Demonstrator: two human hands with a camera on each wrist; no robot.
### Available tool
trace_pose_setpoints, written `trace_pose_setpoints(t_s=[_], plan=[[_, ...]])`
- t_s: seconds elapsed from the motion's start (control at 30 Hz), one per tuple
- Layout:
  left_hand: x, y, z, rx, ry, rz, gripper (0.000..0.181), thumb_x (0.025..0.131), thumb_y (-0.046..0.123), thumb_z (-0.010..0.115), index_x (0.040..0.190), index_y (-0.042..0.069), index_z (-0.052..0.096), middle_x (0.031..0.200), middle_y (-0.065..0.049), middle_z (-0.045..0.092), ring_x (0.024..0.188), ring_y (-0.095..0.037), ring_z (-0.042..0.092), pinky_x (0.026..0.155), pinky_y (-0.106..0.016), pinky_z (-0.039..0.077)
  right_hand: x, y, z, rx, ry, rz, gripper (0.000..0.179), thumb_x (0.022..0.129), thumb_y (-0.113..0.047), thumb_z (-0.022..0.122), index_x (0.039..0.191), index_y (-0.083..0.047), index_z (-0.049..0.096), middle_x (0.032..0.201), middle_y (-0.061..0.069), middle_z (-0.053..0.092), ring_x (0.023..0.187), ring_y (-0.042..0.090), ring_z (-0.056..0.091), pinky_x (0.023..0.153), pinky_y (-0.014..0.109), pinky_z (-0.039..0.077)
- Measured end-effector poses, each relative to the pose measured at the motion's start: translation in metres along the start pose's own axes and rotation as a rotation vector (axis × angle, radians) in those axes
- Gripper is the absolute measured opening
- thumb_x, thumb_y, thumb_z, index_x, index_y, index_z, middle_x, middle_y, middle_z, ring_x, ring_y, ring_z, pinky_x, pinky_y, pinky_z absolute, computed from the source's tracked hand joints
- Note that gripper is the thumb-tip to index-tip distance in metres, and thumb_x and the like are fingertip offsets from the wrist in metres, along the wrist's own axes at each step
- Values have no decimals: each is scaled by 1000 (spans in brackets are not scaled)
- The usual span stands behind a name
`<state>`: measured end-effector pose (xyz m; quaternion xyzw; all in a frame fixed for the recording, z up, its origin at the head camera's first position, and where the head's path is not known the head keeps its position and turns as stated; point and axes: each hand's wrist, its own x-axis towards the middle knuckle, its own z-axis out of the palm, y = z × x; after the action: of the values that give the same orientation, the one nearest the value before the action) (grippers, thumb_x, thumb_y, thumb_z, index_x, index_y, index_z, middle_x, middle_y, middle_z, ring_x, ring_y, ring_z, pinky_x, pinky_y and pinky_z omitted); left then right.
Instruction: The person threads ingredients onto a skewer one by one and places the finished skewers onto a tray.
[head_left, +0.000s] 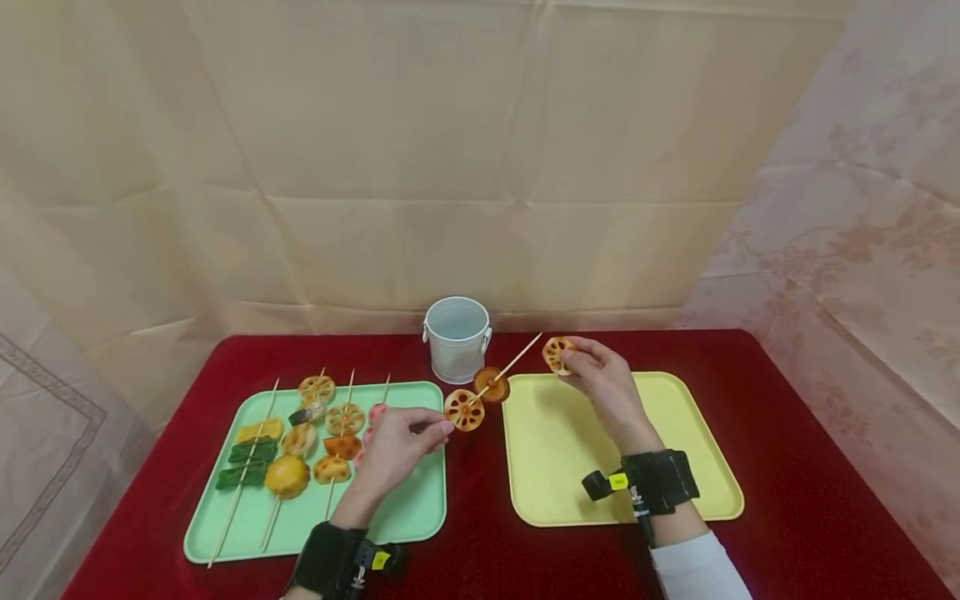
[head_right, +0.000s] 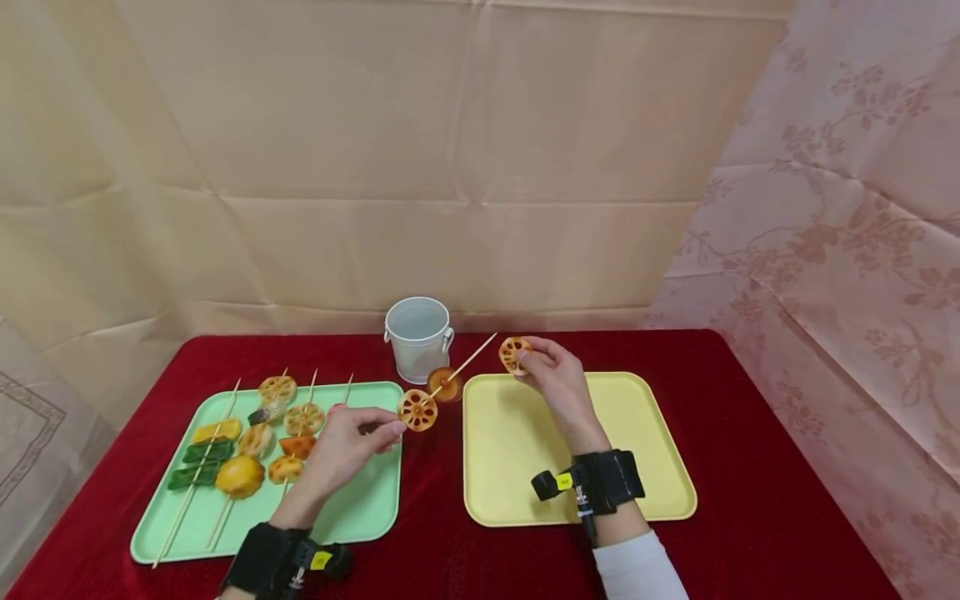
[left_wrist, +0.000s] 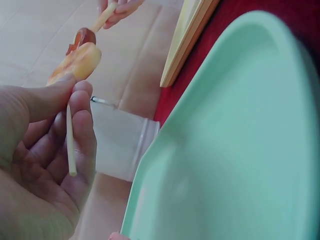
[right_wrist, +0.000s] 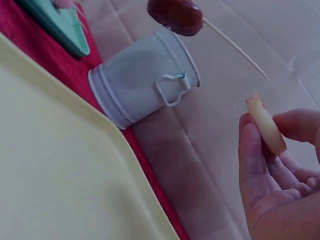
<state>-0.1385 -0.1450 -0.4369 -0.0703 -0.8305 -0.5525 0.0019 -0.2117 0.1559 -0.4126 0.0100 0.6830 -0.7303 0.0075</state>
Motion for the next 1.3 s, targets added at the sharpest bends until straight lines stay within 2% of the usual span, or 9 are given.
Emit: trace_pose_setpoints(t_s=[0.23, 0.43, 0.6, 0.87, 1.07, 1.3], plan=[[-2, 1, -8, 118, -1, 37, 6, 93, 16, 79, 95, 12, 83, 80, 3, 75, 70, -9, 68, 60, -26, 50, -1, -2, -3, 131, -20, 24, 46, 106, -15, 61, 143, 8, 48, 126, 13, 57, 103, 15, 68, 93, 27, 56], [1, -1, -11, 140, -34, 91, 5, 92, 10, 78, 94, 9, 83, 78, 3, 73, 68, -10, 64, 60, -25, 49, -3, -6, -3, 189, -42, 3, 46, 107, -12, 58, 145, 10, 46, 124, 10, 59, 101, 13, 71, 92, 26, 55], [1, -2, -11, 156, -45, 101, 4, 92, 9, 79, 94, 9, 83, 78, 3, 73, 67, -9, 64, 58, -24, 48, -4, -7, -3, 215, -46, -2, 47, 107, -13, 59, 146, 9, 47, 122, 8, 62, 101, 12, 71, 91, 25, 55], [1, -1, -10, 171, -51, 95, 4, 92, 11, 79, 92, 10, 83, 73, 4, 72, 64, -8, 64, 56, -23, 45, -4, -7, -4, 222, -58, -9, 49, 105, -16, 62, 146, 8, 48, 125, 10, 62, 105, 13, 71, 94, 25, 54], [1, -1, -10, 198, -45, 87, 4, 92, 13, 79, 91, 12, 83, 71, 0, 72, 62, -7, 63, 63, -25, 42, -5, -8, -3, 228, -58, -14, 51, 105, -17, 63, 146, 8, 48, 125, 10, 62, 105, 13, 71, 94, 26, 54], [1, -1, -9, 185, -28, 71, 4, 92, 12, 79, 92, 10, 83, 73, 3, 72, 64, -8, 62, 55, -24, 43, -8, -10, -2, 149, -46, -48, 46, 105, -14, 62, 144, 6, 50, 128, 13, 58, 105, 16, 71, 94, 27, 54]])
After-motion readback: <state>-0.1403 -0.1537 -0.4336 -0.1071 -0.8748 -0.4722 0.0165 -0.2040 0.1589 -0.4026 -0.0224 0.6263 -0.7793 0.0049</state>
